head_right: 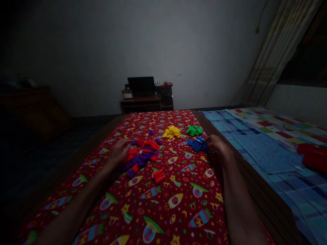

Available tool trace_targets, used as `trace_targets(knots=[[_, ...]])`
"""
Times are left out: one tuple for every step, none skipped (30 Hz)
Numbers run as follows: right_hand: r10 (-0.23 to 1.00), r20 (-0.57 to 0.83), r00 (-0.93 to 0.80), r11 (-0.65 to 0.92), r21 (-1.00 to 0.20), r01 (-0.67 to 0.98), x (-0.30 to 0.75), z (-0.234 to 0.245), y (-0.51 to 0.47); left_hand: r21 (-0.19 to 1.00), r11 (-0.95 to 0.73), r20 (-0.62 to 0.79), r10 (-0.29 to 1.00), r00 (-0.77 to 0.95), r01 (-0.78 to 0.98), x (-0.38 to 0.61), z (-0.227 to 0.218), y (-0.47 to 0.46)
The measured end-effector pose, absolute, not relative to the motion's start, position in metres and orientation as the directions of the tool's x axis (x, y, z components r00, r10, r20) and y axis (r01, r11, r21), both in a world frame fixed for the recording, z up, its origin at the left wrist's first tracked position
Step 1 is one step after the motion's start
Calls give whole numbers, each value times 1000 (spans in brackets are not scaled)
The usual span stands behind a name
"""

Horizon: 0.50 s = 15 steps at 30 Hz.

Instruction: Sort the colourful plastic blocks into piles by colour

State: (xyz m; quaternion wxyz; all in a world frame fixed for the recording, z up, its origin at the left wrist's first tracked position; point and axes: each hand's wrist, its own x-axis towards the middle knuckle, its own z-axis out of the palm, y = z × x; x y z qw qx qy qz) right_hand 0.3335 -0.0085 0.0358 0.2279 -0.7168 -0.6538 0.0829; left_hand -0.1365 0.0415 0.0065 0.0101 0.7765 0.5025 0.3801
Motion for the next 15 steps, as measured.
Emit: trace_targets(knots=[[975,176,134,-51,-413,910,332,38,-6,409,-453,581,798,157,792,-144,4,44],[970,195,147,-59,-393,918,331,41,-5,423,-410,576,810,110,808,-151,1,47],[956,239,167,-66,-378,923,329,44,-3,439,-369,565,822,68,819,-157,-3,49],[933,303,194,-72,-369,927,327,47,-2,453,-336,549,835,38,826,-162,-7,51],[906,364,215,-74,-364,928,324,49,-2,466,-310,532,846,17,829,-165,-12,52],[884,411,224,-66,-363,929,319,52,-1,480,-290,516,856,1,828,-168,-18,54],[869,441,222,-52,-366,929,312,53,0,494,-276,502,865,-11,825,-169,-24,55],[863,459,211,-28,-374,927,304,54,0,508,-265,492,871,-24,819,-170,-31,56],[863,469,187,10,-386,922,293,53,1,523,-253,484,874,-39,814,-169,-37,57],[870,470,148,63,-404,912,279,50,2,535,-240,478,877,-56,810,-168,-44,58],[881,465,92,131,-426,895,264,47,3,543,-233,473,879,-65,807,-167,-49,59],[890,456,21,209,-448,869,247,41,4,543,-241,470,881,-54,804,-166,-54,60],[893,446,-63,293,-469,833,230,35,5,540,-261,469,882,-29,800,-164,-57,61],[887,438,-147,370,-482,794,213,29,6,537,-284,470,883,-1,794,-163,-59,63],[870,447,-208,430,-484,762,197,22,7,536,-300,469,883,16,789,-161,-60,65]])
